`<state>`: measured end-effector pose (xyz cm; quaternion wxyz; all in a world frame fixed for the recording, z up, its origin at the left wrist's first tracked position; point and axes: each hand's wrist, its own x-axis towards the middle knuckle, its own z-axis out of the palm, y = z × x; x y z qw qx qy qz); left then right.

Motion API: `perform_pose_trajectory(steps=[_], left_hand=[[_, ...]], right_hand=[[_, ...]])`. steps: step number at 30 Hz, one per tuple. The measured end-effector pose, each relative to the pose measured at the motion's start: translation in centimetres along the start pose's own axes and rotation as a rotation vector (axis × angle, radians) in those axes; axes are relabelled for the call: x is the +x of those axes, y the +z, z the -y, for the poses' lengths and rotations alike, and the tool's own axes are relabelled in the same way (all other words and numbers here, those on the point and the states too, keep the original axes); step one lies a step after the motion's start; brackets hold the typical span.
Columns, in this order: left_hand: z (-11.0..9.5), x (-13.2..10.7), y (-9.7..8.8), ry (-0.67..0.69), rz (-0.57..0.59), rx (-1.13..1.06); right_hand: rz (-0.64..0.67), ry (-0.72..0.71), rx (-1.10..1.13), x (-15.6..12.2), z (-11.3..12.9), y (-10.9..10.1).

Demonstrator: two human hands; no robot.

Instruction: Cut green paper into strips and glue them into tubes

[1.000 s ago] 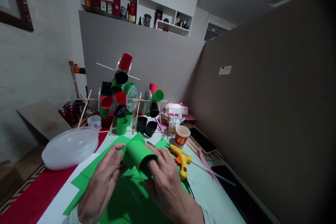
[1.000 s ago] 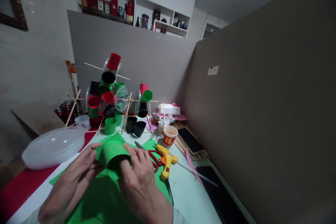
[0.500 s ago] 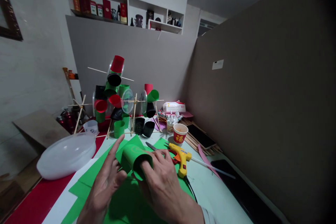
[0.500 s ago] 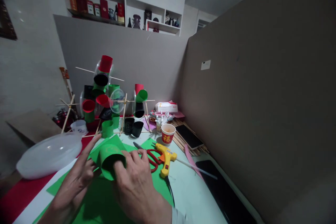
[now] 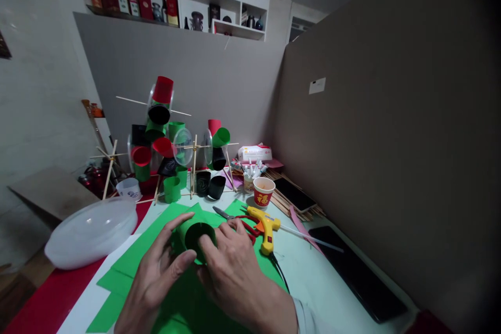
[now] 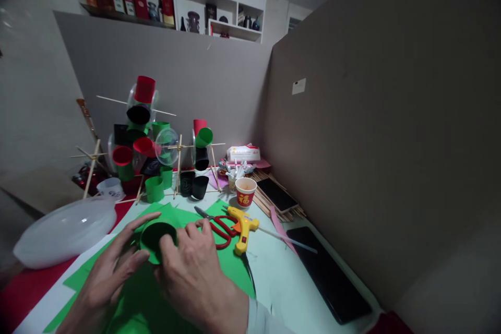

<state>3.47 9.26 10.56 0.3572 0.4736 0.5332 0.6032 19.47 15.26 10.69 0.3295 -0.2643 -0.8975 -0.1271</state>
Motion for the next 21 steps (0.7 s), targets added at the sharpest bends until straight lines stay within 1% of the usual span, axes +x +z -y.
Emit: perform_pose_trajectory(steps=[3, 5, 7, 9, 11, 14, 16, 18, 21], left_hand=[[-0.3, 0.0, 0.2, -0.035, -0.026, 0.021], [-0.8, -0.1, 0.3, -0.050, -0.057, 0.017], [-1.4, -0.2, 0.3, -0.089, -0.063, -0.009], [-2.0, -0.2, 0.4, -0.177, -0.051, -0.106], [-2.5, -0.3, 0.4, -0.272, -0.048, -0.248], [-3.1, -0.2, 0.2, -0.348, -0.054, -0.403], [-3.1, -0.2, -0.1, -0.399, -0.045, -0.453], [-3.1, -0.2, -0.4, -0.457, -0.021, -0.476], [-3.1, -0.3, -0.9, -0.511, 0.030, -0.485]], right_hand=[[0.039, -0.003, 0.012, 0.0, -0.1, -0.1], [0.070, 0.000, 0.040, -0.1, -0.1, -0.4], [0.089, 0.004, 0.087, -0.2, -0.2, -0.8], [0.087, 0.002, 0.141, -0.3, -0.4, -1.1], [0.078, 0.001, 0.181, -0.4, -0.6, -1.5], [0.087, 0.015, 0.216, -0.4, -1.0, -2.1], [0.095, 0.026, 0.263, -0.3, -1.3, -2.4], [0.073, 0.023, 0.345, -0.2, -1.7, -2.6], [0.024, -0.040, 0.499, -0.2, -2.5, -2.5]])
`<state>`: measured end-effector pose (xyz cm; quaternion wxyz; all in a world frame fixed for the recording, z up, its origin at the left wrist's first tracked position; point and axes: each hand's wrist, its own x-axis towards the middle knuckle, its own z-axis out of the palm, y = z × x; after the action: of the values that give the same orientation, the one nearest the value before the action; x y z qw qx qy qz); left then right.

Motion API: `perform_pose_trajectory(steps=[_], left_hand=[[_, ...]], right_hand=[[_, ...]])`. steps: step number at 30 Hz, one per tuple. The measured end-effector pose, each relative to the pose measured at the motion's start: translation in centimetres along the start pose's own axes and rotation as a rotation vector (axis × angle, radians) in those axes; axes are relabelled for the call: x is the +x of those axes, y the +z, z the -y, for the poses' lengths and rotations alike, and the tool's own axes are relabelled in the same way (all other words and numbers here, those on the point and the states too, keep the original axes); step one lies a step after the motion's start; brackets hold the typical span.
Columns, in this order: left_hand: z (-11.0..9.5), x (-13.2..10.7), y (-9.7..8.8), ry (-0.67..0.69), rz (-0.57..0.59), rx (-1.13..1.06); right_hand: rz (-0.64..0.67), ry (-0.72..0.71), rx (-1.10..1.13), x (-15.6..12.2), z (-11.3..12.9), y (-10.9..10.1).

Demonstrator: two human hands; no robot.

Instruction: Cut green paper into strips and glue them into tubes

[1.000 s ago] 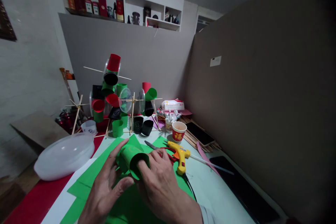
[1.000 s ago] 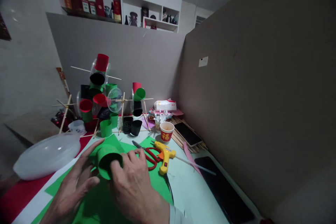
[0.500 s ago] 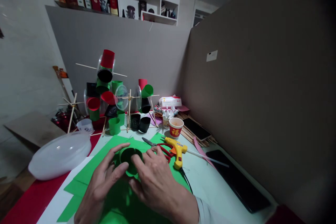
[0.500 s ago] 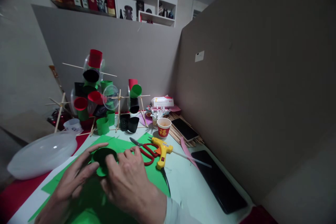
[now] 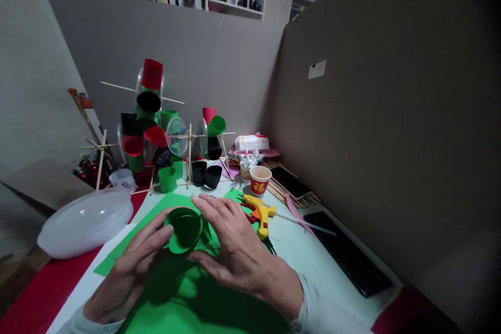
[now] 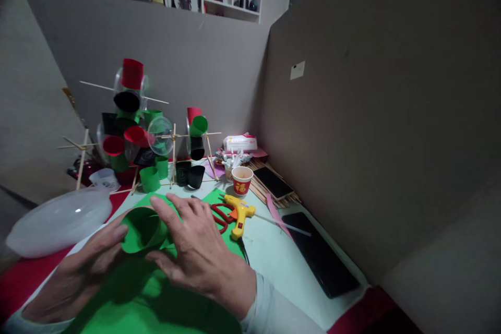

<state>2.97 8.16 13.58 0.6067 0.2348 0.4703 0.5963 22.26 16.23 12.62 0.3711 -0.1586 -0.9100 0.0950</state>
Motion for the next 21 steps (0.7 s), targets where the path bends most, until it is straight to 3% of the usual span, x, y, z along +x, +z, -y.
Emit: perform_pose_trajectory(steps=[7, 12, 17, 21], left_hand=[[0.10, -0.13, -0.68, -0.083, 0.013, 0.114], [0.07, -0.08, -0.47, -0.112, 0.089, 0.068], [-0.11, -0.42, -0.10, -0.136, 0.047, 0.013], [-0.09, -0.58, -0.23, -0.149, 0.099, -0.013]], right_hand=[[0.010, -0.147, 0.278, 0.01, -0.91, 0.00], [0.005, -0.110, 0.281, -0.11, -0.89, 0.30], [0.043, -0.157, 0.256, 0.07, -0.93, 0.50], [0.054, -0.174, 0.200, 0.22, -1.06, 0.63]])
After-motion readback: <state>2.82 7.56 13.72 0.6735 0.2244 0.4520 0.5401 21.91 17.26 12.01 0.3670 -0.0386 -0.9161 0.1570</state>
